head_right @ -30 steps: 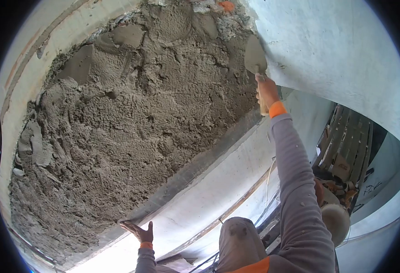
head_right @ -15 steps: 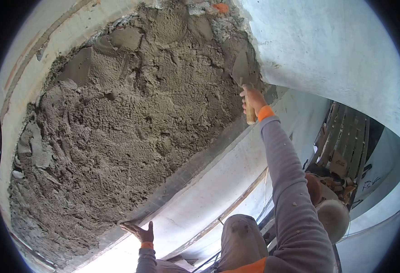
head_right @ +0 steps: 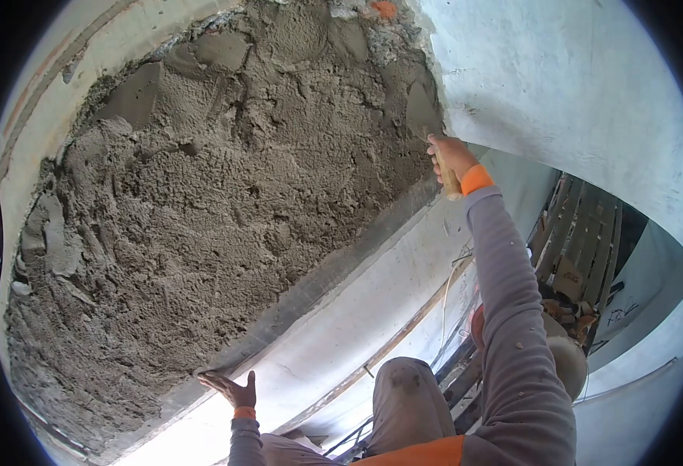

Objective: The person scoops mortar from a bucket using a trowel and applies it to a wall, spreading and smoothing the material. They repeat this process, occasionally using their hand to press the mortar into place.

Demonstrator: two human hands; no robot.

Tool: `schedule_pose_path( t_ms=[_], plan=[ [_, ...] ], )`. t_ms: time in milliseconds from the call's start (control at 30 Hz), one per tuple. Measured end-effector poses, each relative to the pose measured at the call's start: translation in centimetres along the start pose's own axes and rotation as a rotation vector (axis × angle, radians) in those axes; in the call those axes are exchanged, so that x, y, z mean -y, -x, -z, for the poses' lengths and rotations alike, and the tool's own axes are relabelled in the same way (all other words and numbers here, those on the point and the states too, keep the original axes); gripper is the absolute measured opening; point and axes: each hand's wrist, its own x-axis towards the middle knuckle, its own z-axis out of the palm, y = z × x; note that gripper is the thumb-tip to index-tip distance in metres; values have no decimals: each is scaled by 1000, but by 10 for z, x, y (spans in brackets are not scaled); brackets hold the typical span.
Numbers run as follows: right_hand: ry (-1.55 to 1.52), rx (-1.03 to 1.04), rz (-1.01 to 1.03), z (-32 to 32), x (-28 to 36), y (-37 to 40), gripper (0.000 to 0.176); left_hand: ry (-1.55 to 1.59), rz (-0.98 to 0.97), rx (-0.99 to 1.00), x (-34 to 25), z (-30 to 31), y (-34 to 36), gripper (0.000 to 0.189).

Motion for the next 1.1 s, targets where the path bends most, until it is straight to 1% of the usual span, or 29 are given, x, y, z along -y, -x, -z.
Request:
schedule_pose_path(
  t_ms=[200, 300, 400, 500, 600, 700, 800, 900, 1000, 1100],
  plan=[
    [88, -36, -19, 0, 11, 0, 41, -7, -17, -22, 5, -6, 1, 126],
    [58, -83, 25, -1, 15, 0, 41, 4, -21, -8, 6, -4, 2, 125],
    [-41, -127, 4, -14, 1, -2, 42, 15, -16, 1, 5, -3, 1, 126],
    [-211, -260, 76, -28, -9, 3, 39, 32, -8, 16, 7, -4, 2, 128],
    [-222, -244, 90, -21, -10, 5, 38, 38, -32, 7, 7, 0, 2, 127],
    [-182, -276, 32, -16, -11, 7, 38, 34, -51, -4, 7, 1, 1, 127],
    [-105, -288, 79, -9, -18, 6, 33, 40, -55, -8, 6, 0, 3, 127],
    [-150, -139, 114, -1, -28, -1, 25, 41, -49, 11, 7, 2, 3, 127],
    [-279, -14, 90, -1, -32, -21, 18, 33, -24, 42, 3, 6, 2, 128],
    [-410, 19, 118, -17, -25, -41, 15, 17, -13, 60, 3, 6, 3, 128]
  ],
)
